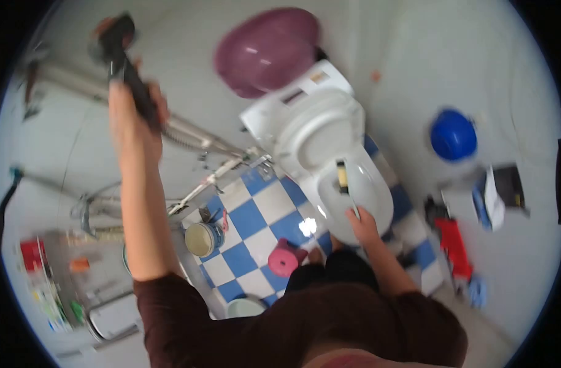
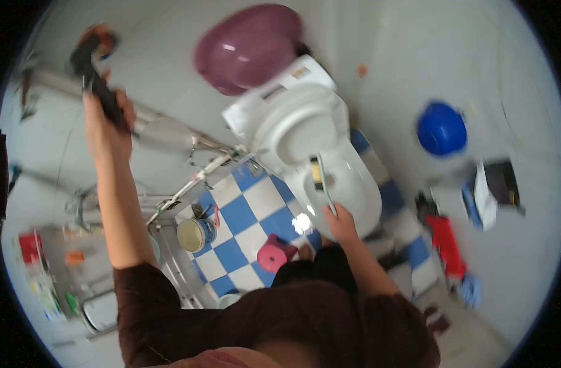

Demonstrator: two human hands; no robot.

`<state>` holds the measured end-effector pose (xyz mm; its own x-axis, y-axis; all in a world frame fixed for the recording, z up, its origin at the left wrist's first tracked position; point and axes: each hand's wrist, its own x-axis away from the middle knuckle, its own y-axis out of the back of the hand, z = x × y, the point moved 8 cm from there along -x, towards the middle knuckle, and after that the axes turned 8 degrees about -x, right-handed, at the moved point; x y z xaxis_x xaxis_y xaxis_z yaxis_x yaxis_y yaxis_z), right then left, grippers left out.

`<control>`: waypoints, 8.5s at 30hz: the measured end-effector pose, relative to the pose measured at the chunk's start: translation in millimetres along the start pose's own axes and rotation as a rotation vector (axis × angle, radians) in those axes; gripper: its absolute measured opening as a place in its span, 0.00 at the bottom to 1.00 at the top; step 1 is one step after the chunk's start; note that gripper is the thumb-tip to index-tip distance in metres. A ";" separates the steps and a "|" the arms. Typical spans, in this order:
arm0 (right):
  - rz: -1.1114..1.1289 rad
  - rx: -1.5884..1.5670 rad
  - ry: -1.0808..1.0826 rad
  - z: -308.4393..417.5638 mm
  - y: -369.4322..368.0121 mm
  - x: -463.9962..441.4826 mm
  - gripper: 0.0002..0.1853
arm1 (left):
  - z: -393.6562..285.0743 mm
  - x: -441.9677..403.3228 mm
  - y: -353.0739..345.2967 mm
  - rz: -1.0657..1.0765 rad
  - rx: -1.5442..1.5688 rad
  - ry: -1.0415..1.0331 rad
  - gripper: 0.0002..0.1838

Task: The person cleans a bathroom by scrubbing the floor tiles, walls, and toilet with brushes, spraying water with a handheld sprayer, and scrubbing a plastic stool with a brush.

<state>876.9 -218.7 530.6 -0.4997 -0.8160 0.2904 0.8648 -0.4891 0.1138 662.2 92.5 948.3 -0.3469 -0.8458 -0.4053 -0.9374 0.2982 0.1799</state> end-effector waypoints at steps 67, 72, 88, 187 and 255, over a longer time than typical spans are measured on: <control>-0.638 -0.470 -0.408 -176.0 152.8 137.8 0.12 | 384.8 278.0 -488.6 0.766 -0.280 0.896 0.28; -0.636 -0.479 -0.405 -180.8 147.7 138.2 0.12 | 382.7 267.9 -487.9 0.700 -0.239 0.904 0.29; -0.670 -0.517 -0.309 -186.2 135.6 138.2 0.09 | 353.0 322.3 -490.9 1.062 -0.062 0.942 0.23; 0.826 0.181 -0.867 -170.3 -166.3 72.8 0.19 | 341.3 934.1 -75.8 -0.092 -0.621 1.833 0.22; 2.027 1.427 -1.257 -692.4 -469.0 677.0 0.21 | 473.3 1173.9 -279.6 -2.342 1.126 1.332 0.55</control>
<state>98.9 -755.0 16.0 0.0910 0.7126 0.6956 -0.1352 0.7009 -0.7003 502.3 -774.4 -2.1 0.0983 0.3128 0.9447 0.3675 -0.8937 0.2576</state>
